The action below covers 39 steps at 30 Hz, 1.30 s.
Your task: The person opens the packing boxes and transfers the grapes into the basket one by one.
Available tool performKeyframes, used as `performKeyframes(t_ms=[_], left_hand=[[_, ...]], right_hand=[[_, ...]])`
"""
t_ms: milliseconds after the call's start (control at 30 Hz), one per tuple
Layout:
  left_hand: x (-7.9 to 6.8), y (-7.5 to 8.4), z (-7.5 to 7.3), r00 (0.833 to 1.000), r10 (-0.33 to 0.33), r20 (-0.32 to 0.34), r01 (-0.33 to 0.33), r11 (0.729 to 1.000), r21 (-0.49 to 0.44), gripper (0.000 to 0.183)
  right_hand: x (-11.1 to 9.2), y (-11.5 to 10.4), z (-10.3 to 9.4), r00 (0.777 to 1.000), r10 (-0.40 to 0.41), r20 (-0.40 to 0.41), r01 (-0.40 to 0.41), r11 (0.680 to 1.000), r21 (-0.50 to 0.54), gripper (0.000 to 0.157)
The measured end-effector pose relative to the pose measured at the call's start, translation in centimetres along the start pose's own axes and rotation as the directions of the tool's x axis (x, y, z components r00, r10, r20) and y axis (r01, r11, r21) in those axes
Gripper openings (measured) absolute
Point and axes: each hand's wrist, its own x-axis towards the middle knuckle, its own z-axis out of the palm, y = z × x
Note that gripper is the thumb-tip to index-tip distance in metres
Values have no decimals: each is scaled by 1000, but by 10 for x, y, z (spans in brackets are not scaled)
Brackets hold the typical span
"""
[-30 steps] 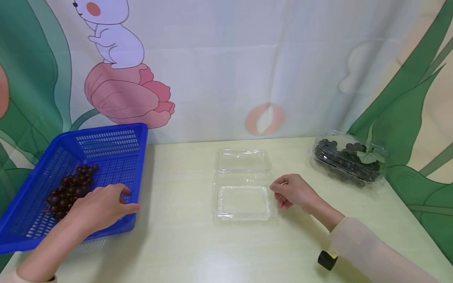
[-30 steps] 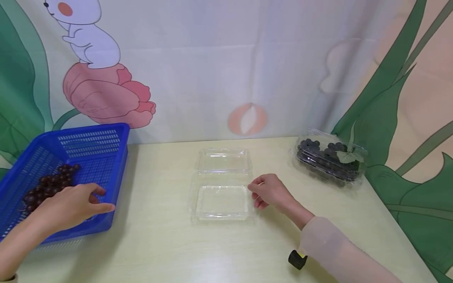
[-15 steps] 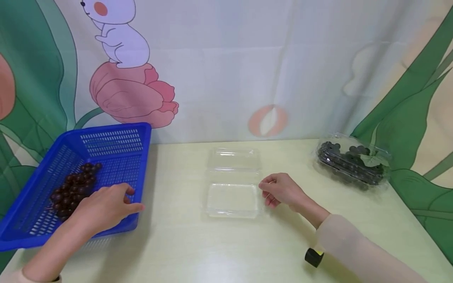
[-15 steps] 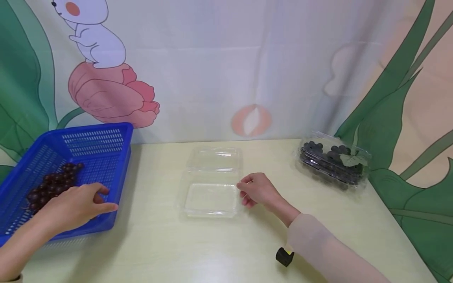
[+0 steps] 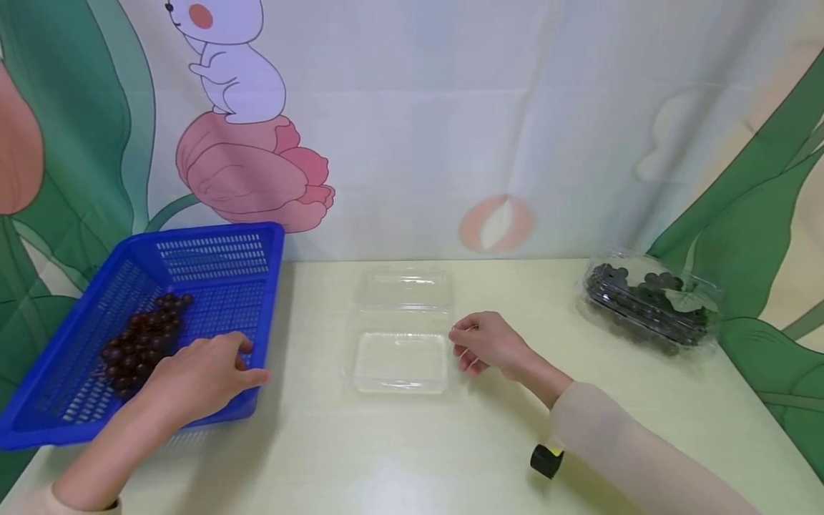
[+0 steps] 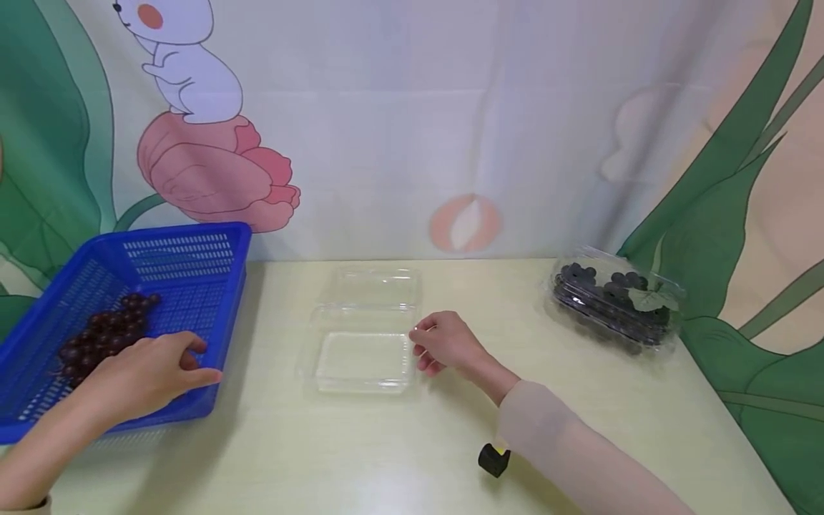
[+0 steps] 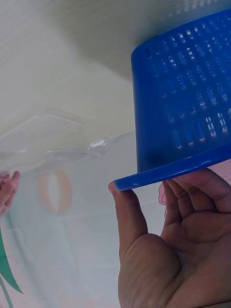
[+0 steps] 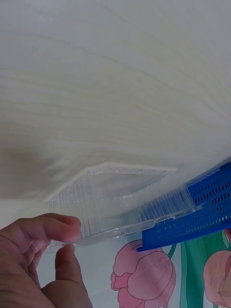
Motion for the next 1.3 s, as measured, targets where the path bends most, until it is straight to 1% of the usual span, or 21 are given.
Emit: performKeyframes(t_ms=[167,333,500,733,1000,1300], left_hand=[[0,0,0,1000,6,-5,-6,1000,-4,68],[-1,1,0,1000,17,-5,-17,1000,-5,69],[-4,2,-1,1000,16,-7,-16,1000,-2,69],[-5,2,-2,1000,21,-12,-21,1000,-2,66],[-6,1,-3,1000,14,-7,-14,1000,-2,64],[-5,1,-2,1000,10,2,-10,1000,-6,66]], right_hand=[[6,-6,12,1000,-8,18,7,1000,13,26],[13,-11,24,1000,8,12,-8,1000,26,25],[23,-17,36,1000,-8,11,7,1000,23,24],[32,-26,50,1000,-13,22,12,999,53,24],[40,-32,62,1000,0,17,-1,999,38,22],[48,-35,70,1000,-7,15,6,1000,30,19]])
